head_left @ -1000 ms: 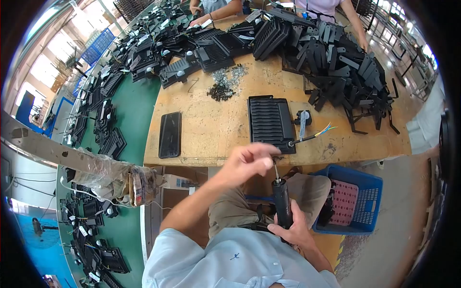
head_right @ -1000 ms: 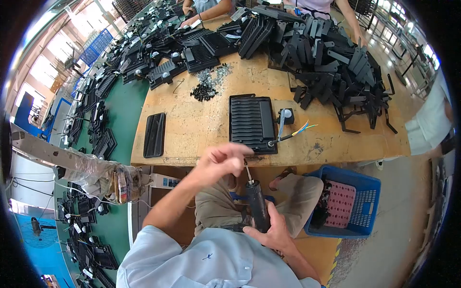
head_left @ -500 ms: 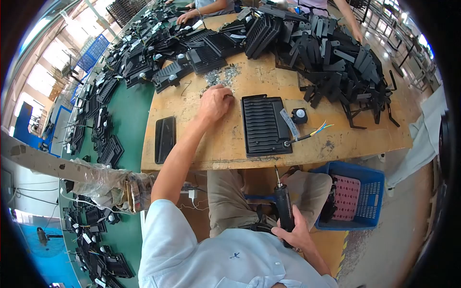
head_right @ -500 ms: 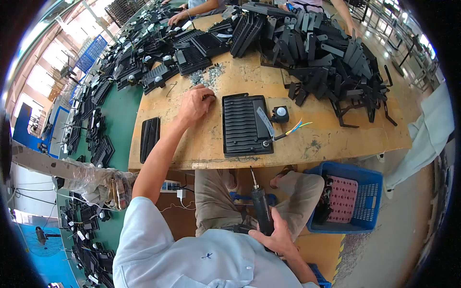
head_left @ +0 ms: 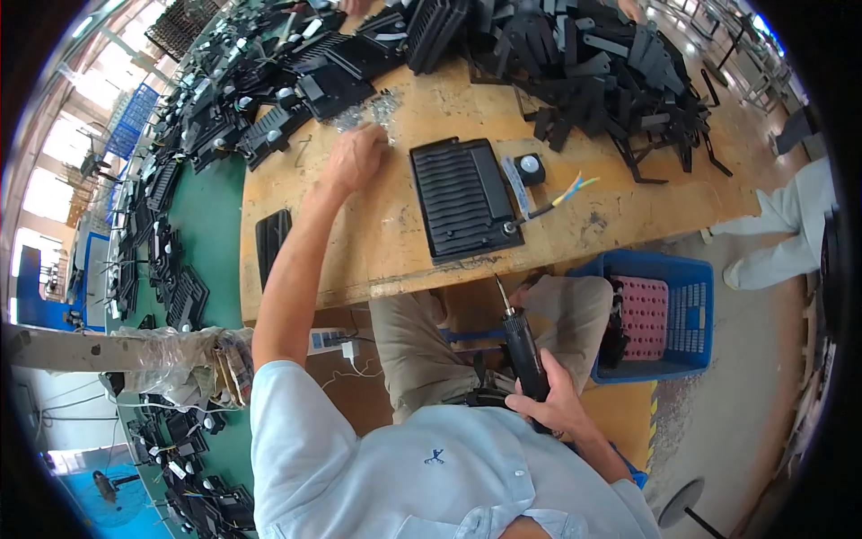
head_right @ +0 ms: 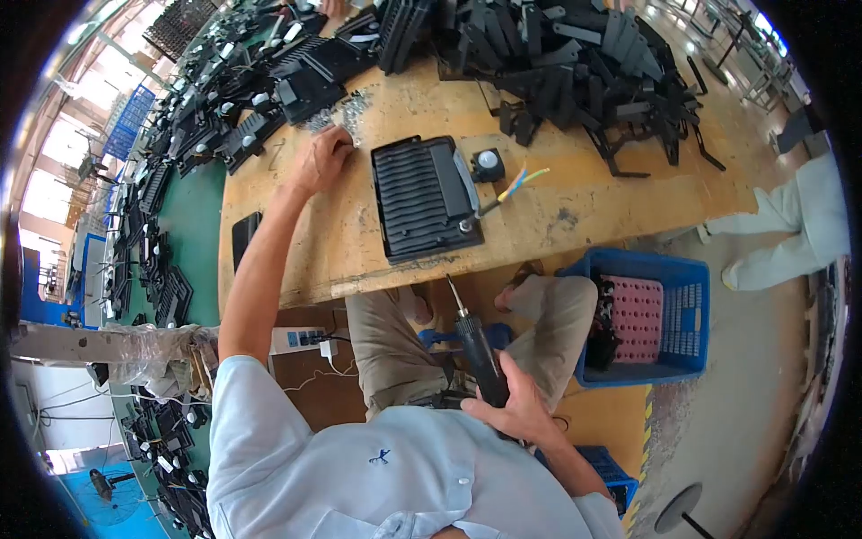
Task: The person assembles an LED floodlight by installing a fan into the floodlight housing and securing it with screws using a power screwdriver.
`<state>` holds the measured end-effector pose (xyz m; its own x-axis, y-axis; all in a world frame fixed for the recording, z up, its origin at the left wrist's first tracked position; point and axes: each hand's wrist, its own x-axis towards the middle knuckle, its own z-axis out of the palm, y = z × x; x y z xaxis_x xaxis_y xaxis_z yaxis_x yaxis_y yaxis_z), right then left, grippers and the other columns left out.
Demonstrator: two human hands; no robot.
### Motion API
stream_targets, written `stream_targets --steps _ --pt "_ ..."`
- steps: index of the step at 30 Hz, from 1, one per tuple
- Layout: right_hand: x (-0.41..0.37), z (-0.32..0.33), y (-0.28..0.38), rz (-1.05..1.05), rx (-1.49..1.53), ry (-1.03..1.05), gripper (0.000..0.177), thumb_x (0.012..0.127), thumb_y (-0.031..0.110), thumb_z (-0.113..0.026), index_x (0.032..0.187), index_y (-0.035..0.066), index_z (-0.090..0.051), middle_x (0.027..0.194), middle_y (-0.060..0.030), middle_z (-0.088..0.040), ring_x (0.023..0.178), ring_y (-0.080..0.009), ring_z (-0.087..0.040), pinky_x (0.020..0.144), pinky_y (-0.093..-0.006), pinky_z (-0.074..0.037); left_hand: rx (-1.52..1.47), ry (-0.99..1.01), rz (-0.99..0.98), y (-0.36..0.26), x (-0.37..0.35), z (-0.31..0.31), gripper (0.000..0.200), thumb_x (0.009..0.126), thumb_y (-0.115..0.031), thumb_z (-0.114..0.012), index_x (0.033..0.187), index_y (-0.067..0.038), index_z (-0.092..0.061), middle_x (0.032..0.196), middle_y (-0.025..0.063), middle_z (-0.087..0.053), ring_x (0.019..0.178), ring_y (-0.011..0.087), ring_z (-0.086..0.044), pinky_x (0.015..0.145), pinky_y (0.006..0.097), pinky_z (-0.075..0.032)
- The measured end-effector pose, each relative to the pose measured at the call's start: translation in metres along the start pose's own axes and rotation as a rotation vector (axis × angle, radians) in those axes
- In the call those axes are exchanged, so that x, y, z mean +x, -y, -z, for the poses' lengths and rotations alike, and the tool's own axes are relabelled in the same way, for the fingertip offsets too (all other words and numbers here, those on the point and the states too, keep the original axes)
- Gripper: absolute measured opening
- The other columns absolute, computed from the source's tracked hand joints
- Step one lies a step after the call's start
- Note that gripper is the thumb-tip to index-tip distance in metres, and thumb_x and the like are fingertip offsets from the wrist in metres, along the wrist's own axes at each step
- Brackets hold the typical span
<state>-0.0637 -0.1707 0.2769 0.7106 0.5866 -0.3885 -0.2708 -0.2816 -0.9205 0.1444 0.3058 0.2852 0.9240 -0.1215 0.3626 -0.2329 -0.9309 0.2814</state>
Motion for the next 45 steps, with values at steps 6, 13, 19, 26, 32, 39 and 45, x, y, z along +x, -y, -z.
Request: stream_targets --steps 6,13,19,26,32,39,45 --pt "0.006 -0.003 -0.002 -0.013 0.076 0.012 0.058 0.08 0.019 -0.087 0.125 0.002 -0.055 0.077 -0.0003 -0.063 0.066 -0.0094 -0.059 0.062 -0.0297 -0.049 -0.15 -0.138 0.151 -0.005 -0.012 0.016 0.011 0.09 -0.003 -0.07 0.1 0.0 -0.07 0.098 0.0162 -0.071 0.09 0.0341 -0.07 0.081 0.0389 -0.054" --pt "0.009 -0.005 0.001 -0.034 0.073 0.032 0.065 0.082 0.017 -0.086 0.134 0.0 -0.051 0.072 -0.0007 -0.062 0.061 -0.0101 -0.059 0.059 -0.03 -0.049 0.005 -0.107 0.102 -0.01 -0.017 0.019 0.018 0.092 -0.012 -0.072 0.108 -0.006 -0.077 0.101 0.0116 -0.071 0.092 0.0337 -0.07 0.082 0.0418 -0.055" --pt "0.009 -0.006 -0.001 -0.029 0.057 0.026 0.061 0.082 0.018 -0.086 0.13 0.001 -0.052 0.073 -0.0006 -0.063 0.061 -0.0101 -0.06 0.059 -0.0298 -0.049 -0.014 -0.079 0.063 -0.015 -0.008 0.013 0.016 0.092 -0.014 -0.073 0.104 -0.005 -0.079 0.101 0.0128 -0.071 0.092 0.0339 -0.069 0.083 0.0419 -0.055" --pt "0.008 -0.004 0.0 -0.043 0.047 -0.005 0.057 0.08 0.02 -0.088 0.124 0.003 -0.056 0.077 0.0 -0.064 0.065 -0.0095 -0.06 0.061 -0.0294 -0.05 -0.035 0.017 0.072 -0.009 0.004 0.003 0.012 0.087 -0.007 -0.069 0.092 -0.002 -0.079 0.098 0.0163 -0.071 0.094 0.0355 -0.07 0.083 0.0423 -0.055" --pt "0.009 -0.004 -0.008 -0.013 0.001 -0.003 0.061 0.08 0.028 -0.089 0.125 0.003 -0.056 0.08 0.0 -0.065 0.071 -0.0108 -0.061 0.065 -0.032 -0.051 0.106 0.176 0.109 -0.012 0.018 0.009 0.017 0.086 -0.009 -0.068 0.097 0.001 -0.075 0.102 0.0198 -0.073 0.093 0.0372 -0.07 0.083 0.0433 -0.055" --pt "0.007 -0.003 0.0 -0.041 0.109 0.024 0.056 0.084 0.025 -0.088 0.123 0.003 -0.055 0.079 -0.0002 -0.063 0.062 -0.0099 -0.061 0.058 -0.0291 -0.049 -0.024 -0.082 0.016 -0.051 0.006 0.024 0.013 0.091 -0.009 -0.063 0.101 0.0 -0.064 0.098 0.0175 -0.068 0.092 0.0352 -0.068 0.082 0.0436 -0.053" --pt "0.019 -0.001 0.012 -0.015 0.237 0.067 0.055 0.089 0.019 -0.084 0.128 0.001 -0.05 0.076 -0.0011 -0.061 0.058 -0.0093 -0.061 0.052 -0.027 -0.048 -0.349 -0.143 -0.285 -0.14 -0.027 0.001 0.006 0.097 -0.004 -0.061 0.101 -0.003 -0.057 0.105 0.0128 -0.065 0.103 0.0292 -0.064 0.095 0.0417 -0.049"
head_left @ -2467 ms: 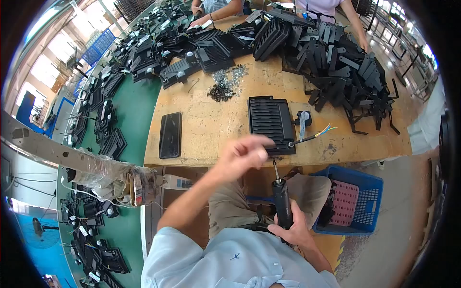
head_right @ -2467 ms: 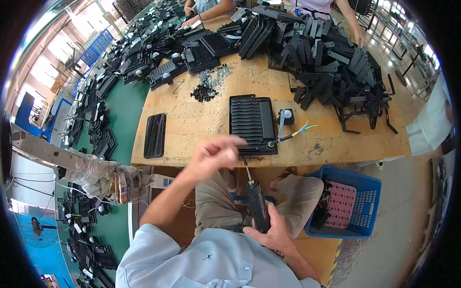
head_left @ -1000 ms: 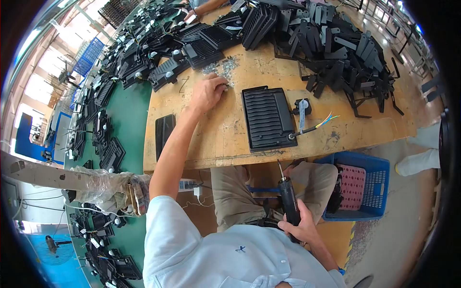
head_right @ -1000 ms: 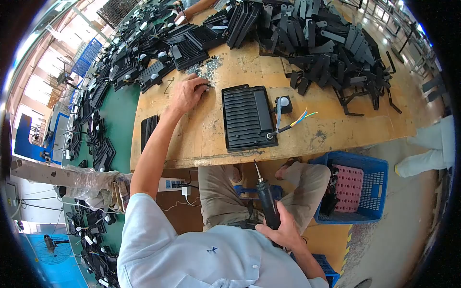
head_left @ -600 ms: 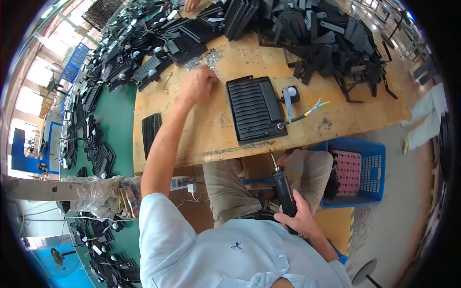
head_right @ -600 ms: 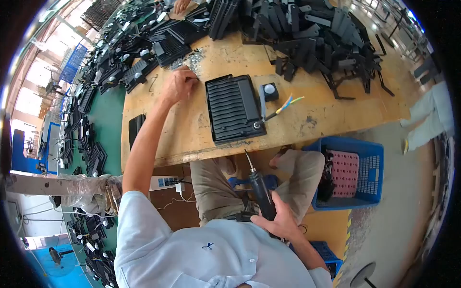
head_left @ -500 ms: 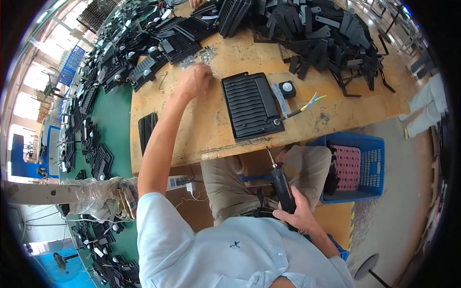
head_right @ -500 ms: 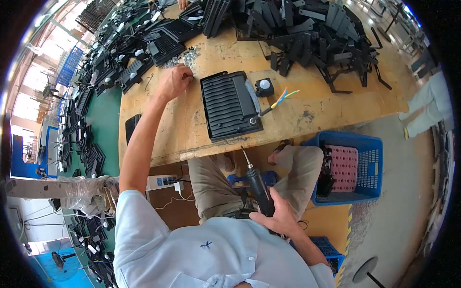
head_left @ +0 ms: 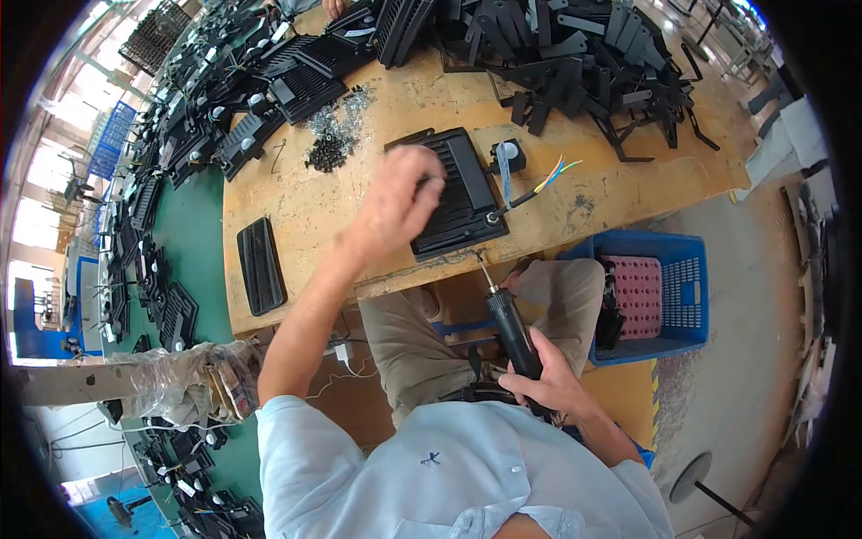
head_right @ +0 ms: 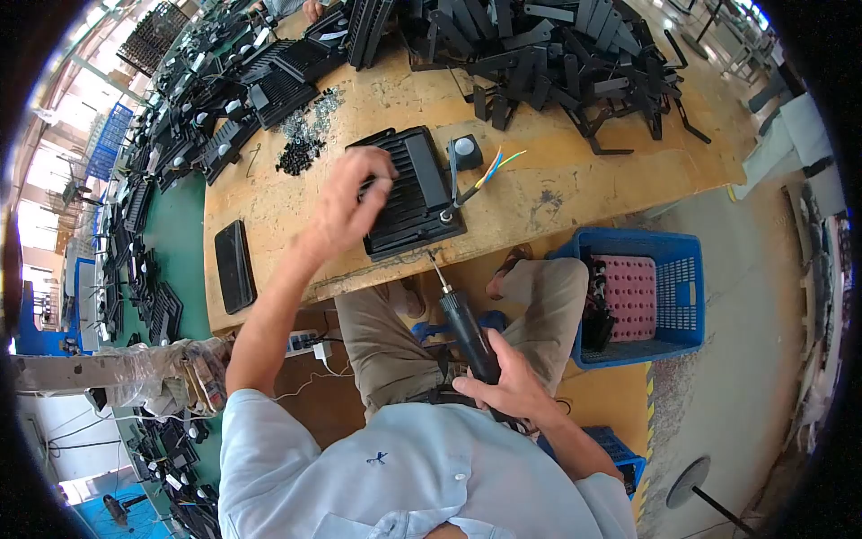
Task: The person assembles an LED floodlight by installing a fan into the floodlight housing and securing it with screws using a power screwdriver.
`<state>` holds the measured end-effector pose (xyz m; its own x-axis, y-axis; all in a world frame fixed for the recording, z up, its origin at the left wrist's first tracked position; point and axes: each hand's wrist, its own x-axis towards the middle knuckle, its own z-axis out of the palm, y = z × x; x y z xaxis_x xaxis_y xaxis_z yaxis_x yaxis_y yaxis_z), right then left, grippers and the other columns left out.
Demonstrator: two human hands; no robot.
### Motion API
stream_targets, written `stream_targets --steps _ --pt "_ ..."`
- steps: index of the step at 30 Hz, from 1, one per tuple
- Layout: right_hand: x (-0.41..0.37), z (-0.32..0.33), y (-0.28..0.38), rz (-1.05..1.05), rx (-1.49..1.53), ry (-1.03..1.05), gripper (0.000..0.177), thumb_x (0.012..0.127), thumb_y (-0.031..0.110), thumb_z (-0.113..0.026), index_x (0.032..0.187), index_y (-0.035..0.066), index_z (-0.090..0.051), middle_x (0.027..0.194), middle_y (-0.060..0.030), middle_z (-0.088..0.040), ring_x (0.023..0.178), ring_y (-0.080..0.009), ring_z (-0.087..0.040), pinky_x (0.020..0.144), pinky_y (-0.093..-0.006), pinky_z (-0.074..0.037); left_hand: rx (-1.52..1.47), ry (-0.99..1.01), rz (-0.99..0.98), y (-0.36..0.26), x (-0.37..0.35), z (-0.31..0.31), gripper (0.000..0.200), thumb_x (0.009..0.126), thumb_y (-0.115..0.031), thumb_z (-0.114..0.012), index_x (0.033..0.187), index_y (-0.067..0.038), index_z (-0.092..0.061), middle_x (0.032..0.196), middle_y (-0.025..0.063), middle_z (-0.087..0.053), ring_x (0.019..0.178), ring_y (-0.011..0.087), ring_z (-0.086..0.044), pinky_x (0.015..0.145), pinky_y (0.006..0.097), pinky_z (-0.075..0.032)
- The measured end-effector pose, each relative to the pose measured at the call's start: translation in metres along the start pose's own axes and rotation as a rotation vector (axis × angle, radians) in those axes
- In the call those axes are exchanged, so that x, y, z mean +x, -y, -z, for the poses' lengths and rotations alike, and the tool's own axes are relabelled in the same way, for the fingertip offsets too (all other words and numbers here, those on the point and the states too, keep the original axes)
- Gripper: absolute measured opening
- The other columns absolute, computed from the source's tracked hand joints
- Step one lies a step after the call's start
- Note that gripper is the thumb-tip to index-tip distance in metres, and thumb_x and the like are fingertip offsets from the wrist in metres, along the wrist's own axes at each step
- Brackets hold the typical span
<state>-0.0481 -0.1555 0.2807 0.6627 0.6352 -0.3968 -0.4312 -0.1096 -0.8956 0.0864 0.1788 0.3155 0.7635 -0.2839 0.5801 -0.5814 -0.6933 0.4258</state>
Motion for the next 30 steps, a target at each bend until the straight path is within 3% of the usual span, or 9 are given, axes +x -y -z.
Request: stream_targets --steps 5,18,30 --pt "0.008 0.0 0.002 0.019 -0.017 0.015 0.056 0.09 0.018 -0.083 0.13 0.001 -0.048 0.076 -0.0021 -0.061 0.056 -0.0101 -0.06 0.049 -0.0266 -0.047 -0.102 0.098 0.053 -0.017 -0.012 -0.022 0.01 0.096 -0.003 -0.061 0.103 -0.003 -0.054 0.113 0.0135 -0.063 0.114 0.0348 -0.058 0.106 0.0444 -0.042" --pt "0.017 0.002 0.003 0.009 -0.002 0.058 0.058 0.092 0.019 -0.082 0.133 0.001 -0.046 0.076 -0.0027 -0.06 0.054 -0.0106 -0.059 0.048 -0.0269 -0.048 -0.033 0.106 -0.014 -0.021 -0.011 -0.022 0.014 0.091 -0.005 -0.066 0.101 -0.004 -0.057 0.113 0.0134 -0.063 0.11 0.0352 -0.058 0.101 0.0447 -0.043" --pt "0.024 -0.008 0.002 0.057 0.072 0.066 0.06 0.091 0.017 -0.082 0.136 0.002 -0.045 0.077 -0.001 -0.057 0.056 -0.0106 -0.059 0.048 -0.0266 -0.048 -0.106 0.121 -0.003 -0.019 -0.017 -0.018 0.011 0.089 -0.006 -0.071 0.096 -0.005 -0.063 0.114 0.0099 -0.067 0.123 0.0336 -0.059 0.109 0.0469 -0.041"
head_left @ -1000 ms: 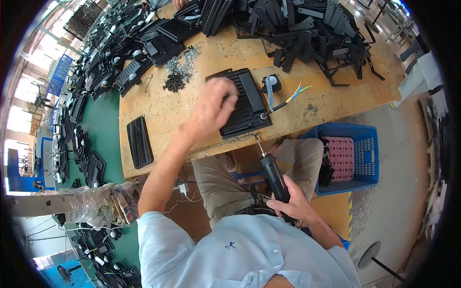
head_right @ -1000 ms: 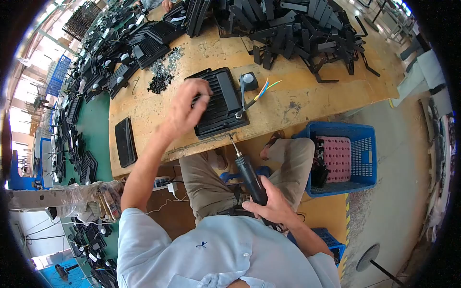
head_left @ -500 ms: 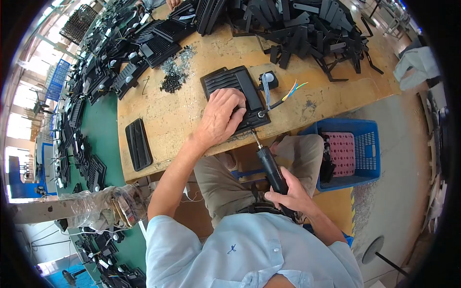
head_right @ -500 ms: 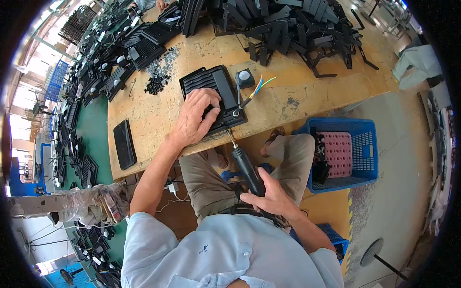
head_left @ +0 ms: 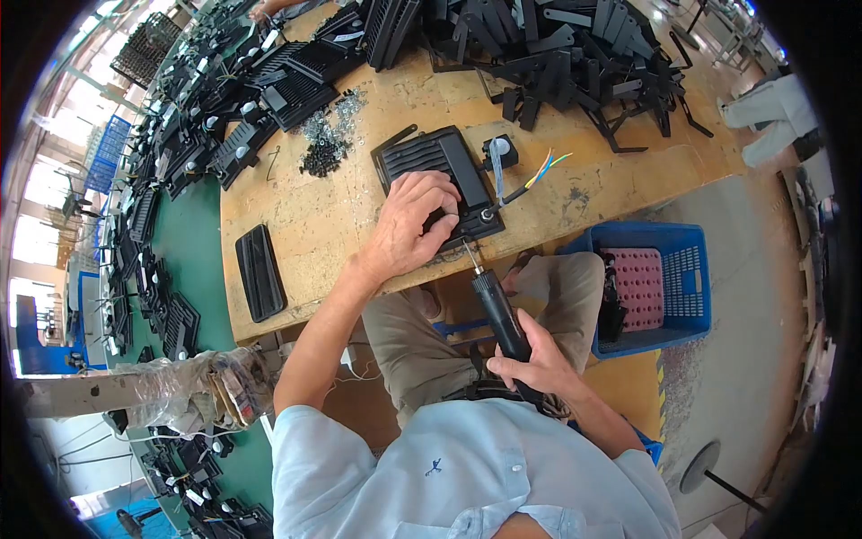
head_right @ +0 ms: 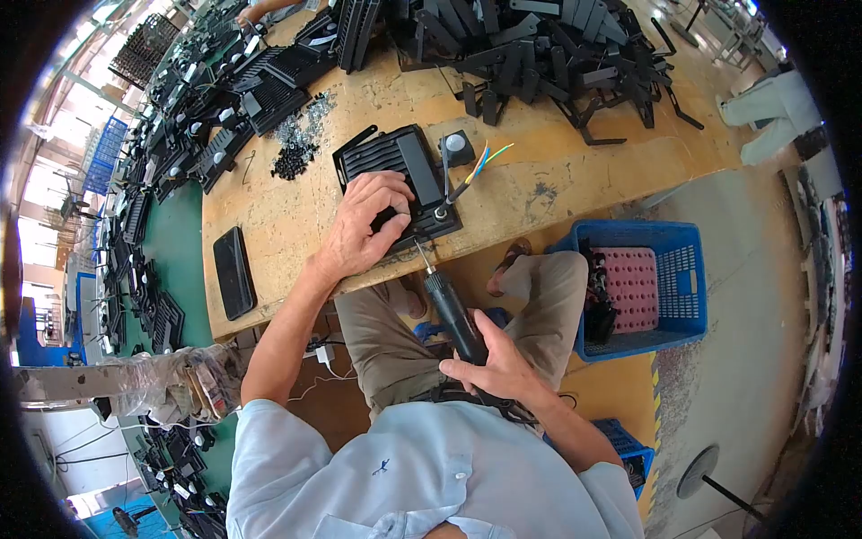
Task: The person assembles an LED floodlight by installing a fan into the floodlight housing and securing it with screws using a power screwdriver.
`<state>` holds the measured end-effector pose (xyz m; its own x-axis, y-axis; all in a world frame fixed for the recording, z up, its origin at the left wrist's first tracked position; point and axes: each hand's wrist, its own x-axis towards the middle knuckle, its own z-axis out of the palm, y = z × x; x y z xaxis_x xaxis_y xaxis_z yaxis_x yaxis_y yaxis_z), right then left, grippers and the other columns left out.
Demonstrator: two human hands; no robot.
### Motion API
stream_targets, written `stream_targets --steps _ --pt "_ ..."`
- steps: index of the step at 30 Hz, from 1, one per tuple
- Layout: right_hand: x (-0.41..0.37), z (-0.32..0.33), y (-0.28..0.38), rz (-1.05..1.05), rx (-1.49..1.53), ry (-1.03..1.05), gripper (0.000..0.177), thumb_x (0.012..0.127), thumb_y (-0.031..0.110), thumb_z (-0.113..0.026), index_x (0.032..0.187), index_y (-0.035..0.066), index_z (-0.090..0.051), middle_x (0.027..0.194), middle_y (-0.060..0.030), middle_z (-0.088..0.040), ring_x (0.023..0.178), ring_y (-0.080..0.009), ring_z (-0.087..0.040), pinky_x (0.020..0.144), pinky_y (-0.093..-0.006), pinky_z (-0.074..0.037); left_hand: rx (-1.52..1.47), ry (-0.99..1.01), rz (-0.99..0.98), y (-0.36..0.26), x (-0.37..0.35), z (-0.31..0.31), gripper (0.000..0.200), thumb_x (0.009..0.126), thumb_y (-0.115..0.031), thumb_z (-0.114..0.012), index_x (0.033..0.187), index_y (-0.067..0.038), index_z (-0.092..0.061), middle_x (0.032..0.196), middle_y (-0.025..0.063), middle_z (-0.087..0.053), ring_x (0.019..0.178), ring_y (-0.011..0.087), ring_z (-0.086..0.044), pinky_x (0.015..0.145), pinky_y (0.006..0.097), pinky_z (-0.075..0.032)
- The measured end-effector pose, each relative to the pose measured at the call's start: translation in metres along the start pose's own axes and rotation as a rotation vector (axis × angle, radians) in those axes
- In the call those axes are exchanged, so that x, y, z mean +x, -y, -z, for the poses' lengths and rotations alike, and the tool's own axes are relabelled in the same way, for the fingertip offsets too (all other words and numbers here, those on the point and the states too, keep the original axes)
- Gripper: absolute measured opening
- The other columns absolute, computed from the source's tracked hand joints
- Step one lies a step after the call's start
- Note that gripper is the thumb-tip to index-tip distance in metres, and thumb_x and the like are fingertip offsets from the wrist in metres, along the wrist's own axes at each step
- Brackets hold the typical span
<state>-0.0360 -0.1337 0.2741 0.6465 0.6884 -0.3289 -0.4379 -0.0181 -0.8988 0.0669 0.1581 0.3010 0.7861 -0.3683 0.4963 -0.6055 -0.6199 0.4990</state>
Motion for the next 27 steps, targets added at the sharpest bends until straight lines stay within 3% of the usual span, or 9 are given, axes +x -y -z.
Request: stream_targets --steps 3,6,24,27 --pt "0.002 -0.005 0.006 0.0 -0.051 -0.038 0.046 0.091 0.009 -0.081 0.12 0.003 -0.045 0.08 -0.0028 -0.058 0.056 -0.0118 -0.059 0.049 -0.0281 -0.049 -0.065 -0.016 0.036 -0.001 -0.003 0.001 0.011 0.088 -0.005 -0.073 0.097 -0.004 -0.066 0.111 0.01 -0.069 0.124 0.0332 -0.06 0.109 0.0462 -0.043" --pt "0.005 -0.004 0.007 0.028 -0.098 -0.042 0.044 0.091 0.01 -0.081 0.116 0.003 -0.045 0.079 -0.0032 -0.058 0.055 -0.0115 -0.059 0.049 -0.0277 -0.048 -0.122 -0.004 0.115 -0.004 -0.006 0.004 0.012 0.087 -0.004 -0.074 0.098 -0.003 -0.068 0.111 0.01 -0.07 0.124 0.0333 -0.06 0.108 0.0459 -0.045" --pt "0.01 -0.002 0.005 0.028 -0.101 -0.029 0.045 0.091 0.007 -0.079 0.12 0.003 -0.045 0.079 -0.0032 -0.058 0.056 -0.0113 -0.059 0.049 -0.0273 -0.048 -0.168 0.096 0.116 -0.006 -0.002 0.011 0.013 0.089 -0.003 -0.075 0.101 -0.004 -0.071 0.11 0.0065 -0.072 0.128 0.0339 -0.057 0.111 0.0476 -0.044" --pt "0.011 -0.002 -0.001 0.036 -0.088 -0.059 0.058 0.089 0.017 -0.084 0.133 0.002 -0.048 0.077 -0.0004 -0.058 0.057 -0.0082 -0.058 0.049 -0.0261 -0.047 -0.177 0.097 0.145 -0.009 -0.002 0.011 0.013 0.089 -0.003 -0.075 0.102 -0.004 -0.073 0.11 0.0066 -0.072 0.128 0.0337 -0.057 0.11 0.048 -0.045"
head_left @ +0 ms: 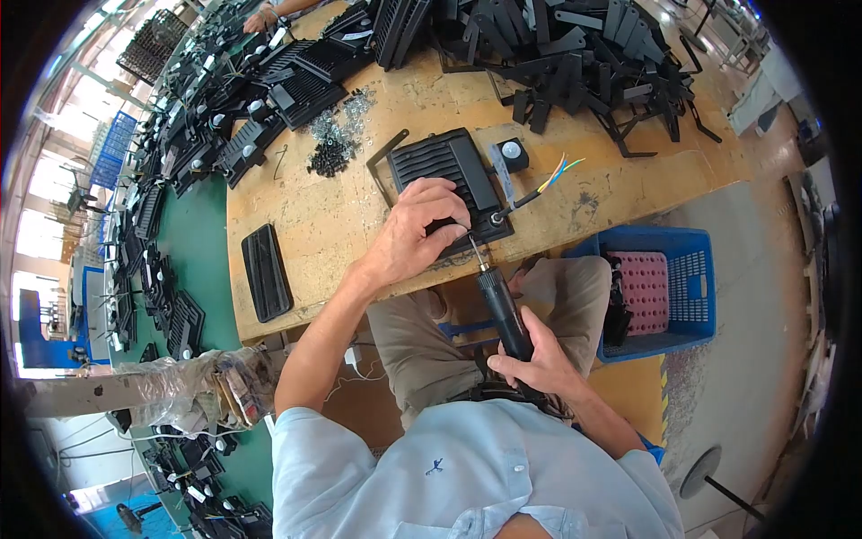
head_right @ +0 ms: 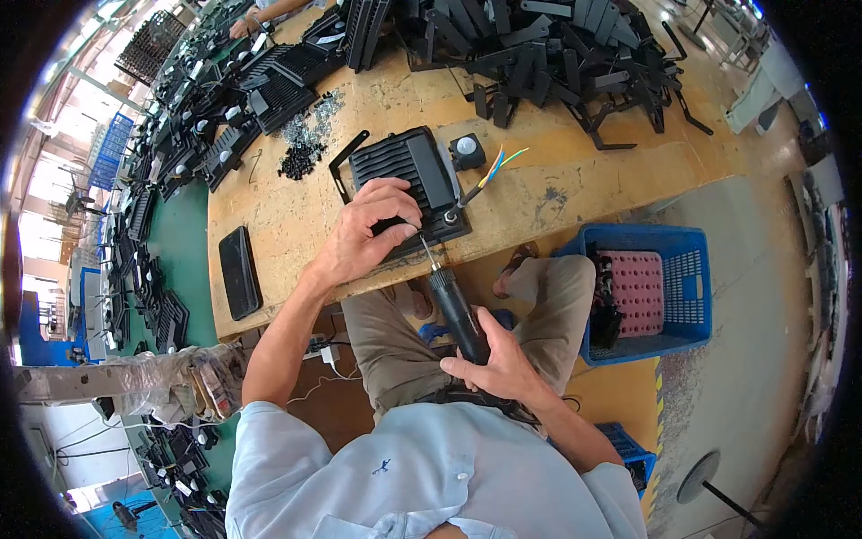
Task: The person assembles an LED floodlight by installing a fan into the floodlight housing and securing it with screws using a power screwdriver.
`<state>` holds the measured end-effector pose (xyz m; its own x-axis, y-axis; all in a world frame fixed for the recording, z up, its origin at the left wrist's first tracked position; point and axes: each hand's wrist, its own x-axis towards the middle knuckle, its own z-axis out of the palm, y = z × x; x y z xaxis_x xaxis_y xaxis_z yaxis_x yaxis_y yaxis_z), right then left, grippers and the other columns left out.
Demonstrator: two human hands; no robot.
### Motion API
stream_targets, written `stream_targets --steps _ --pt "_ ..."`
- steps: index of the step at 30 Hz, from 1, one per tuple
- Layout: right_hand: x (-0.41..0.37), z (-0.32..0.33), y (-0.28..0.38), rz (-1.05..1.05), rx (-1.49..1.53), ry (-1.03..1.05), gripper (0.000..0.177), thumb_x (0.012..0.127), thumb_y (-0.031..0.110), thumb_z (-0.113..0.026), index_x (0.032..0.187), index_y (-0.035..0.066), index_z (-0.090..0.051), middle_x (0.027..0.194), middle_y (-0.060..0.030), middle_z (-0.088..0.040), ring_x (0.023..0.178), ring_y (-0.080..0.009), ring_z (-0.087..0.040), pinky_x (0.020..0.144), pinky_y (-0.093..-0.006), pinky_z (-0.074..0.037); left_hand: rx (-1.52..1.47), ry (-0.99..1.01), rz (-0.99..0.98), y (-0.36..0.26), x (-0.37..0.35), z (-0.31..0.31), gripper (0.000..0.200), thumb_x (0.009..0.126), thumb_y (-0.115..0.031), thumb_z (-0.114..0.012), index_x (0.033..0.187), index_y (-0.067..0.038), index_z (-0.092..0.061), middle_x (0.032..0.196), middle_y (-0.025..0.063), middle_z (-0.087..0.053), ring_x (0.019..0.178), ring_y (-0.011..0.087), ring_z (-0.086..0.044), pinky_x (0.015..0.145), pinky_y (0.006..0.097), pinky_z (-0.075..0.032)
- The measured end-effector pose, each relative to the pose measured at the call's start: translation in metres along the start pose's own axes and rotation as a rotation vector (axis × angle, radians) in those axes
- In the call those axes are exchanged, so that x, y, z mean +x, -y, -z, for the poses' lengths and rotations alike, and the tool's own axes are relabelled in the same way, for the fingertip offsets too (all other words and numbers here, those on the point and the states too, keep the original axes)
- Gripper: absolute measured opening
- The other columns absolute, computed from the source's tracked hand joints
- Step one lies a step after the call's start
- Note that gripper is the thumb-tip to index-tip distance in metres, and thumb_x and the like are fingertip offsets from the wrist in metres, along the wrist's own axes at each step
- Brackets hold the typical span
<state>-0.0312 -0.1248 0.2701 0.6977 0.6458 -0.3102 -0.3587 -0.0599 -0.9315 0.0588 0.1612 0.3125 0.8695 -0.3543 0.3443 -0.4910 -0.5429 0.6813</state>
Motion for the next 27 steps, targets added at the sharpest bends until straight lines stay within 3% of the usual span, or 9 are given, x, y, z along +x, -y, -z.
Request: stream_targets --steps 6,12,13,22,24,27 --pt "0.001 -0.002 -0.003 0.016 -0.011 -0.032 0.061 0.088 0.018 -0.085 0.133 0.001 -0.048 0.076 0.0004 -0.057 0.057 -0.008 -0.059 0.049 -0.0265 -0.048 0.177 -0.089 -0.069 -0.01 -0.009 -0.003 0.018 0.087 -0.006 -0.078 0.105 -0.006 -0.077 0.108 0.0082 -0.073 0.121 0.0332 -0.059 0.105 0.0465 -0.047" --pt "0.002 -0.002 -0.005 0.001 -0.032 -0.033 0.063 0.088 0.021 -0.085 0.135 0.001 -0.048 0.075 0.0001 -0.056 0.057 -0.0083 -0.059 0.049 -0.0266 -0.048 0.366 -0.24 0.005 -0.034 -0.024 -0.027 0.023 0.083 -0.003 -0.078 0.106 -0.003 -0.077 0.098 0.0094 -0.07 0.091 0.0304 -0.063 0.083 0.0442 -0.051" --pt "0.002 -0.002 -0.005 -0.005 -0.024 -0.023 0.063 0.088 0.021 -0.085 0.135 0.001 -0.047 0.076 -0.0002 -0.057 0.057 -0.0083 -0.059 0.049 -0.0267 -0.048 0.38 -0.285 -0.057 -0.031 -0.025 -0.032 0.027 0.082 0.002 -0.077 0.109 -0.001 -0.075 0.095 0.0092 -0.069 0.085 0.0292 -0.063 0.075 0.041 -0.053" --pt "-0.007 -0.013 -0.016 0.014 0.104 -0.001 0.056 0.091 0.011 -0.079 0.135 0.0 -0.045 0.08 -0.0036 -0.062 0.056 -0.0102 -0.06 0.049 -0.0273 -0.048 0.51 -0.212 -0.117 -0.037 -0.029 -0.041 0.037 0.075 0.01 -0.073 0.111 0.001 -0.072 0.094 0.0105 -0.065 0.082 0.0281 -0.061 0.072 0.0377 -0.054" --pt "-0.006 -0.013 -0.017 0.021 0.1 0.005 0.052 0.092 0.004 -0.075 0.131 -0.001 -0.042 0.082 -0.0056 -0.06 0.058 -0.0126 -0.06 0.05 -0.0278 -0.049 0.507 -0.233 -0.12 -0.034 -0.03 -0.044 0.035 0.076 0.01 -0.074 0.11 0.001 -0.073 0.094 0.01 -0.064 0.081 0.0277 -0.06 0.071 0.0377 -0.054" --pt "-0.006 -0.013 -0.014 0.008 0.12 0.017 0.053 0.092 0.004 -0.075 0.132 -0.001 -0.041 0.081 -0.0058 -0.06 0.058 -0.0127 -0.06 0.05 -0.0279 -0.05 0.502 -0.277 -0.128 -0.029 -0.032 -0.049 0.031 0.077 0.009 -0.076 0.107 0.0 -0.073 0.093 0.0094 -0.063 0.081 0.027 -0.059 0.07 0.0375 -0.053"
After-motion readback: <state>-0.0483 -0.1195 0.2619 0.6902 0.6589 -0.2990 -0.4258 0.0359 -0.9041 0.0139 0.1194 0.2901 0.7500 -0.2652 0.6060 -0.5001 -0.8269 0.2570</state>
